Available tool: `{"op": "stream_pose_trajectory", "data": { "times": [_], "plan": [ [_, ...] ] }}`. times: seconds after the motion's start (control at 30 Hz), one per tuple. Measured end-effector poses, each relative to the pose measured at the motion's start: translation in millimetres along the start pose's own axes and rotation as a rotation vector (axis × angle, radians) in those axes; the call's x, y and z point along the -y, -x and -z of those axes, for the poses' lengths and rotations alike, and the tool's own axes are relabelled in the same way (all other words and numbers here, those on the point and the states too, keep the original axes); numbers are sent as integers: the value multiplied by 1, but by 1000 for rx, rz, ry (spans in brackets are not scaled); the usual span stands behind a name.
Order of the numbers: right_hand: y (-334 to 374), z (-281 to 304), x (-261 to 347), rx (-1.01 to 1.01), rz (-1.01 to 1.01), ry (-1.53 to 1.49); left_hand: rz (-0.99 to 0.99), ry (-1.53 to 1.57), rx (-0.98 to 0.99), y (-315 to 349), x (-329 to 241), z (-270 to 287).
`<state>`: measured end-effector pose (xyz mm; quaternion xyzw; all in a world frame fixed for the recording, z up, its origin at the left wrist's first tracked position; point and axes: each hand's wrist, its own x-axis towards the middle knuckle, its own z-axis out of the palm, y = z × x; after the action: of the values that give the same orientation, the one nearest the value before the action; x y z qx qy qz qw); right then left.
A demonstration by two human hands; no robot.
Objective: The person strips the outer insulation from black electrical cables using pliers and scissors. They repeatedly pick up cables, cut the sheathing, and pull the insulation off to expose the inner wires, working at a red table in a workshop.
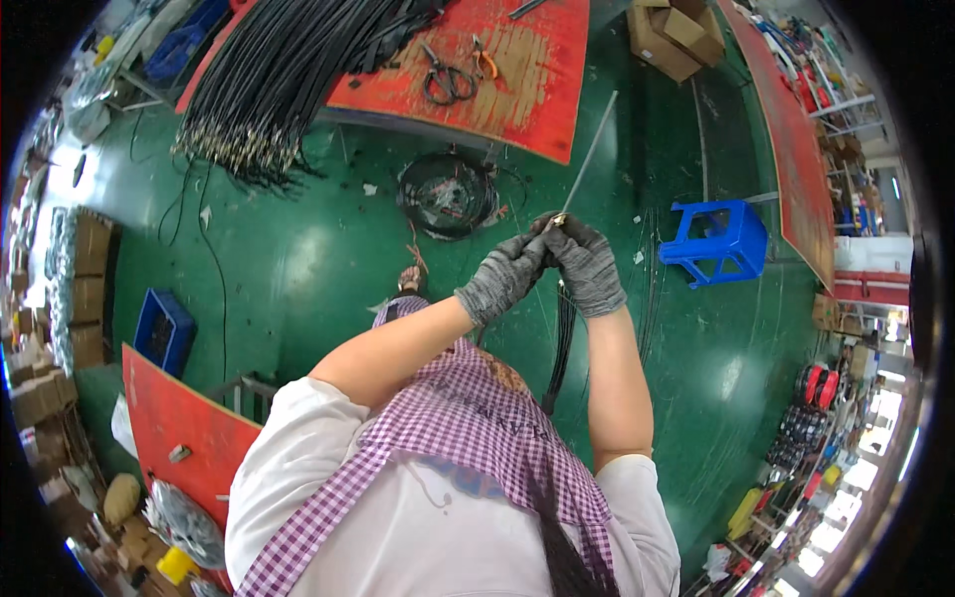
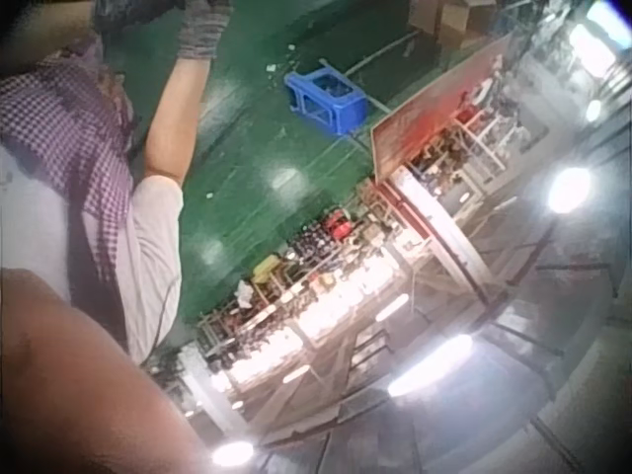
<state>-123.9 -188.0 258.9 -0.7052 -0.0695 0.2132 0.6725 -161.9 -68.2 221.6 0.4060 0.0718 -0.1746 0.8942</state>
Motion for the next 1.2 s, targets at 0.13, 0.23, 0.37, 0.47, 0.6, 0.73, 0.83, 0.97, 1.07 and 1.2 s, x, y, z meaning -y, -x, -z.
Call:
{"op": "stream_pose_trajectory", "data": {
  "times": [0.13,0.23,0.37,0.47,0.6,0.73,0.83,0.97,1.07,1.2],
  "plan": [
    [-61,-21,20,-52,-6,275,50,-3,-60,-30,-49,25],
    [-83,-26,51,-292,394,1134,138,-149,-103,-57,-66,56],
    [-62,-70,192,2,295,1242,74,-47,-150,-83,-63,130],
    [-10,-85,232,146,569,1476,346,-58,-127,-94,-66,100],
    [11,-84,227,169,706,1555,247,-218,-146,-98,-43,80],
    [28,-69,224,114,822,1565,223,-240,-165,-92,-23,77],
    [53,-52,224,0,904,1559,246,-192,-163,-85,-20,53],
    [80,-8,211,-459,957,1413,246,-246,-177,-84,-7,26],
    [27,48,154,-271,439,1192,207,-293,-237,-84,4,35],
    [-40,77,-19,-153,185,615,170,-333,-50,-90,22,37]
  ]
}}
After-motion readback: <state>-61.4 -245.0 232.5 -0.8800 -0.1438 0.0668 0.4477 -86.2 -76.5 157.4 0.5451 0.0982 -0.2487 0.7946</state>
